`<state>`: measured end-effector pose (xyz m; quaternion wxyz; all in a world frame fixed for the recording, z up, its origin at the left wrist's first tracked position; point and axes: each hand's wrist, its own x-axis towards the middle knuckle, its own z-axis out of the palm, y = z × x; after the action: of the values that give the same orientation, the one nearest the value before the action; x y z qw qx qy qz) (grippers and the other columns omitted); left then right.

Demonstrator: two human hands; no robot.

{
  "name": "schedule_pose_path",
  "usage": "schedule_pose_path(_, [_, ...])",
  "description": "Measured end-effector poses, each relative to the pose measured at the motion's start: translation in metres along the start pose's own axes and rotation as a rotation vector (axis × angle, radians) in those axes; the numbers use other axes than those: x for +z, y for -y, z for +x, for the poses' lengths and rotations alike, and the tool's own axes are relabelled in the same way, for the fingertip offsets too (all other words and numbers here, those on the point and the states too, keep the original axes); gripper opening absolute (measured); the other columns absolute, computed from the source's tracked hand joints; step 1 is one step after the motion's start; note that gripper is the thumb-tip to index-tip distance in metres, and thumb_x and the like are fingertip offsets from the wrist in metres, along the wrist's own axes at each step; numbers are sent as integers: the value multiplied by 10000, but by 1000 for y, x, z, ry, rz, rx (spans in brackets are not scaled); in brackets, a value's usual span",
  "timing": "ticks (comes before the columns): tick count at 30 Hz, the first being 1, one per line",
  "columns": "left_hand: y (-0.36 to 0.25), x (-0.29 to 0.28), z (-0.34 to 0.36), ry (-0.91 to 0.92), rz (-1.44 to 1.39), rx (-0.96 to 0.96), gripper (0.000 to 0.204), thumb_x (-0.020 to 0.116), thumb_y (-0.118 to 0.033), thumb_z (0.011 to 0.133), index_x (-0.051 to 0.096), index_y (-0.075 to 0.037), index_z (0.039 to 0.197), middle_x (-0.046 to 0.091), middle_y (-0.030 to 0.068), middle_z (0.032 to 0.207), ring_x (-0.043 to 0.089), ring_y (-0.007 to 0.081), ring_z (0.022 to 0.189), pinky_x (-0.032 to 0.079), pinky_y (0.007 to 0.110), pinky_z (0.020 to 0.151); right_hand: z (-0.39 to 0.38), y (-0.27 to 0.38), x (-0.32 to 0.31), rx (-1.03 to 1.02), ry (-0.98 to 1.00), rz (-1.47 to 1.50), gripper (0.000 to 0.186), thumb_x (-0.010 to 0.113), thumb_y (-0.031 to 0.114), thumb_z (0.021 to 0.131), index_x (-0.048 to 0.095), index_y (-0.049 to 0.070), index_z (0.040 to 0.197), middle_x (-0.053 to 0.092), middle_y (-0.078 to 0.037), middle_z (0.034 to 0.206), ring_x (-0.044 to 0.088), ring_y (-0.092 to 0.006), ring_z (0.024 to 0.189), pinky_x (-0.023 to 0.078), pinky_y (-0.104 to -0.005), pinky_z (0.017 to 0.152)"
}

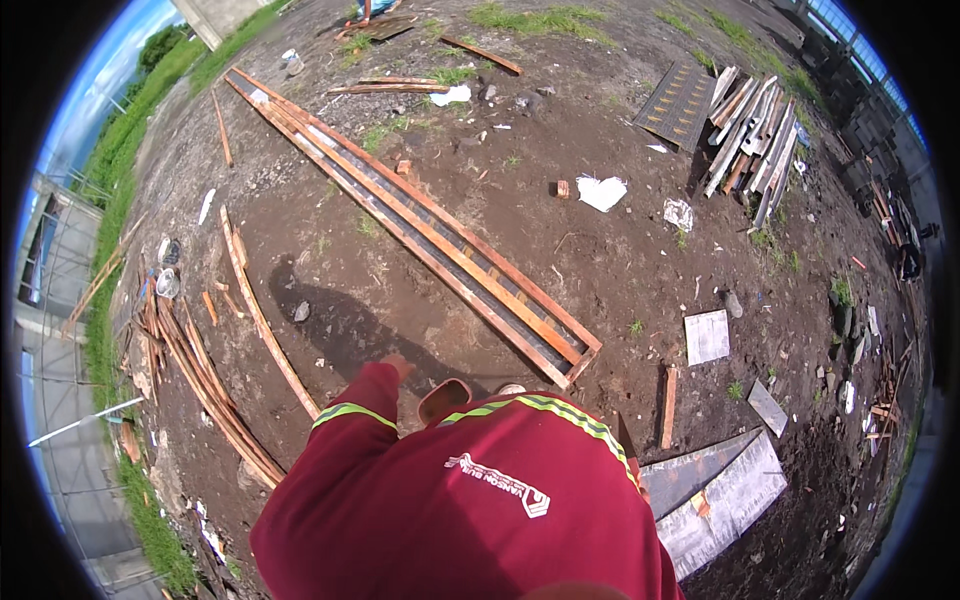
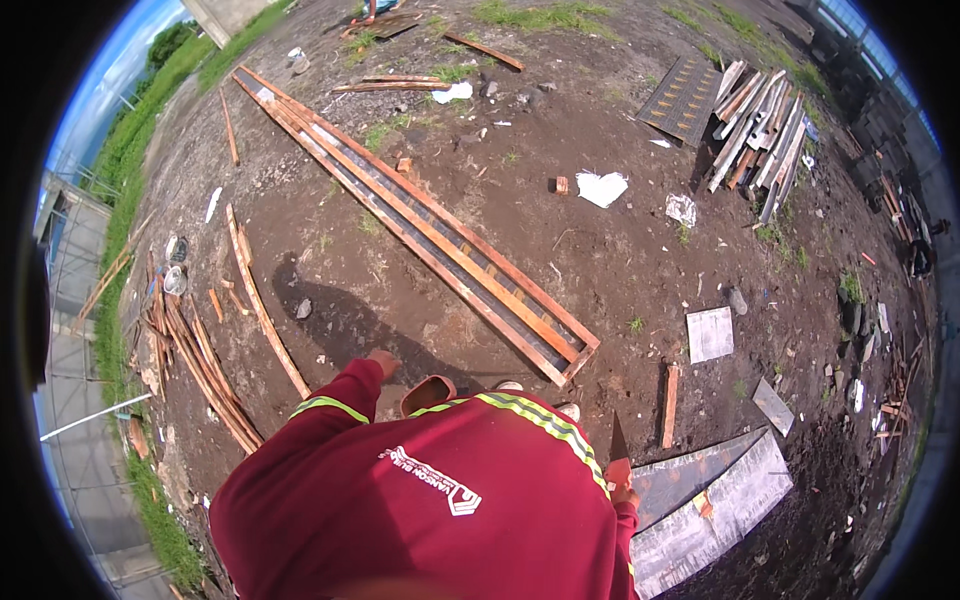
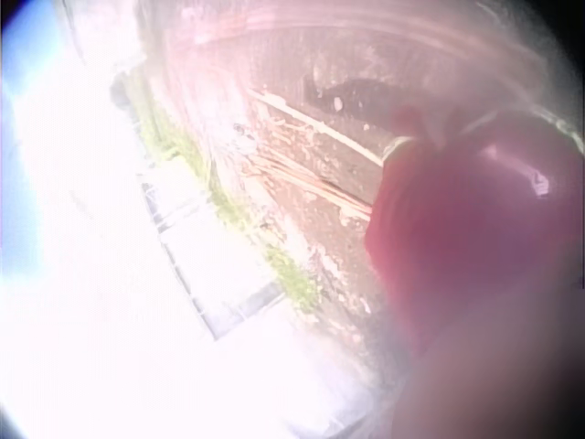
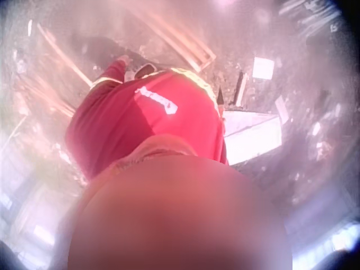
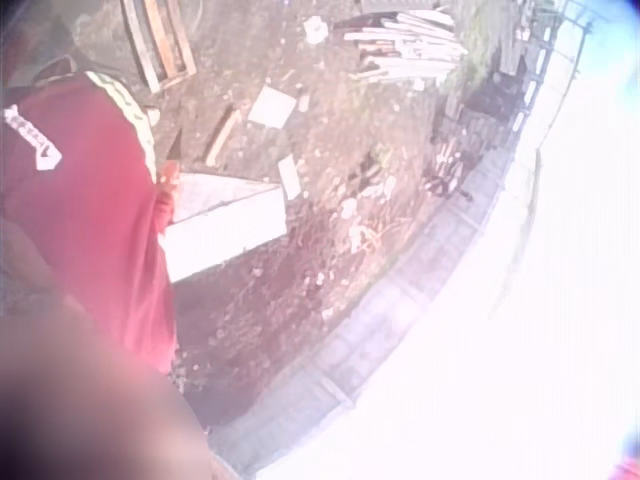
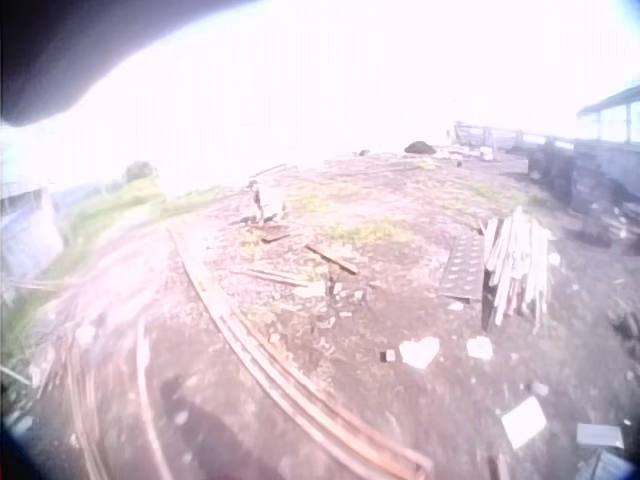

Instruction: The person walks across a cluttered construction yard, picks up a long wooden plank, and places it on a curved wooden frame. They then use a hand saw to cut the plank while stepping on it to hold it in place. After cutting, the person removes the cut piece and walks away.

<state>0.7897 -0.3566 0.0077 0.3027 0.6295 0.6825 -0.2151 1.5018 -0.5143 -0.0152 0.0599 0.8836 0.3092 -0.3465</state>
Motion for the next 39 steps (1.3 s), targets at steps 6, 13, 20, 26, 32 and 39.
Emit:
schedule_pose_path(6, [19,3,48,266,-494,-110,381,387,-381,864,630,-94,808,630,137,735,626,298,730,494,427,677,-79,23,-5,230,-91,213,413,481,362,786,630,21,967,614,-212,948,592,-328,940,476,-394,776])
schedule_pose_path(13, [-3,-64,112,160,81,291,305,506,-339,841,603,-52,806,599,66,672,593,202,619,460,347,540,-123,-3,49,413,43,305,481,445,437,838,626,15,983,624,-199,946,593,-310,927,462,-404,782])
schedule_pose_path(20, [-152,-180,63,28,-477,108,244,565,-275,835,592,-34,813,594,31,697,561,125,585,412,290,449,-104,-76,198,846,-42,1006,469,433,433,878,612,14,993,627,-172,921,614,-264,793,472,-377,679])
schedule_pose_path(26, [-183,-153,78,121,-340,63,230,572,-250,821,597,-21,834,597,73,695,602,160,639,435,312,463,-76,-140,136,778,-129,822,461,448,433,882,610,12,980,630,-127,839,611,-233,721,464,-370,620])
schedule_pose_path(32, [-232,-127,26,200,160,-5,429,514,-396,804,618,-31,1007,581,184,1075,538,319,1034,420,390,871,-46,-178,-82,187,-62,41,409,599,351,721,618,28,971,629,-187,923,628,-278,856,505,-366,695])
schedule_pose_path(39, [-298,-90,-39,-324,-336,128,363,575,-377,762,633,-32,863,624,186,849,600,332,816,462,402,687,98,-170,-136,1,131,-207,472,654,312,692,542,49,1068,609,-131,978,618,-264,878,505,-353,720])
